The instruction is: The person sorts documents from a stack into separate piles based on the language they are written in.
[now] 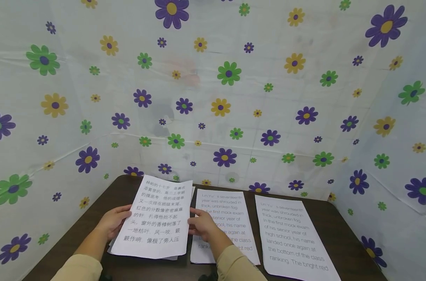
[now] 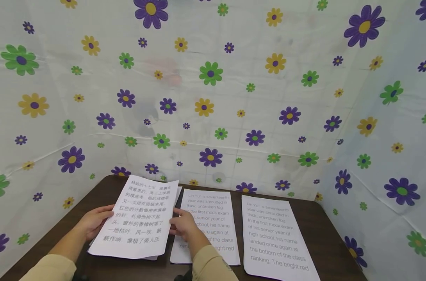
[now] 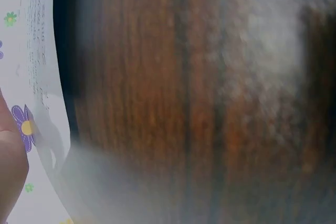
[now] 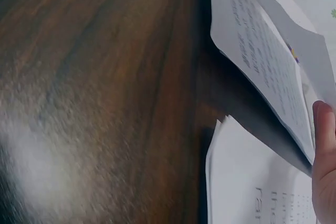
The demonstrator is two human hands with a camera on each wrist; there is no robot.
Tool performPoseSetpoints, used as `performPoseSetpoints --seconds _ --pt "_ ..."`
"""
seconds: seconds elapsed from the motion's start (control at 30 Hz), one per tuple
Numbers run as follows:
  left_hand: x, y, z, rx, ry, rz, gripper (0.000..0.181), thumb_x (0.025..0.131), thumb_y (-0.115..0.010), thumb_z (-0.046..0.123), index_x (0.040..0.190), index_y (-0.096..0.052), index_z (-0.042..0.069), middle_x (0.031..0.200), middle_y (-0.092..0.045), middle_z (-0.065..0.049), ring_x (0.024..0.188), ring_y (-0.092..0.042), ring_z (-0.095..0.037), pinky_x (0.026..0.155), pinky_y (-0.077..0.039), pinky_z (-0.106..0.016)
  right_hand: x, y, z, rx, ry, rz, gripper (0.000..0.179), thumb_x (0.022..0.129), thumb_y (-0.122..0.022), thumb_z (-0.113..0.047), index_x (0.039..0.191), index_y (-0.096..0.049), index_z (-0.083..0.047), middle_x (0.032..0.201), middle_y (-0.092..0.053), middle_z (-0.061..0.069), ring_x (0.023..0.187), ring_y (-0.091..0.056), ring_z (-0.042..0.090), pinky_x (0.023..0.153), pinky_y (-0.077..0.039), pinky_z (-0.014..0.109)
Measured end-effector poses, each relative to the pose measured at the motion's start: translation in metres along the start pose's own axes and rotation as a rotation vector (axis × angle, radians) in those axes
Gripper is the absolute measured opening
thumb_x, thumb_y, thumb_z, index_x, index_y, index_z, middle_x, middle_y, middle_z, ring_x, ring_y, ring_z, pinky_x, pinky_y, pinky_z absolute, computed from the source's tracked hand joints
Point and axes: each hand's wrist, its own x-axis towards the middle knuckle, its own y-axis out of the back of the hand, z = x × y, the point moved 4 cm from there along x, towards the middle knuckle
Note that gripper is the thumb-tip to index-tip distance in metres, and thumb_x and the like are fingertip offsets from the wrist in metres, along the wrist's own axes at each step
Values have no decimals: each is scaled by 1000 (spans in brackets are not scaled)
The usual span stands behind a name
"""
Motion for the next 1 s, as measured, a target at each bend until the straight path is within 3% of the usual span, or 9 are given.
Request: performPoseSetpoints --seconds 0.23,0.47,0.73,0.83,0.9,1.0 --pt "1 4 -4 46 23 72 53 101 -51 22 145 -38 -4 105 -71 -5 82 -69 -14 72 -59 -33 1 -11 5 32 -12 14 54 88 -57 1 141 -50 -1 101 -66 12 79 -68 16 71 -61 32" --pt "1 4 -6 81 41 154 51 100 -53 24 144 -43 -1 119 -65 -18 82 -67 -13 71 -57 -30 2 -16 11 20 -1 46 50 89 -58 1 138 -51 2 99 -67 11 79 -69 15 71 -61 31" --pt "5 0 -12 103 55 194 52 100 -54 28 143 -44 1 138 -50 -27 96 -63 -20 71 -52 -26 1 -19 15 20 -27 -1 50 90 -56 3 140 -46 7 106 -67 16 86 -70 18 76 -61 34" --pt "5 0 -12 111 53 195 54 100 -53 30 145 -43 1 143 -46 -28 109 -59 -30 80 -52 -33 1 -20 15 5 -39 -16 49 91 -56 1 139 -46 8 108 -67 15 90 -70 19 78 -61 34" --pt "5 0 -12 108 53 191 55 101 -51 30 146 -40 1 147 -41 -29 121 -52 -39 92 -51 -45 1 -21 15 -1 -39 -21 48 92 -56 1 139 -46 8 109 -66 15 91 -70 19 78 -61 34" --pt "5 1 -11 95 56 182 55 101 -48 28 148 -37 1 152 -34 -29 136 -38 -45 112 -36 -57 0 -21 13 -9 -40 -21 47 92 -56 0 138 -47 9 108 -66 15 92 -70 19 77 -61 33"
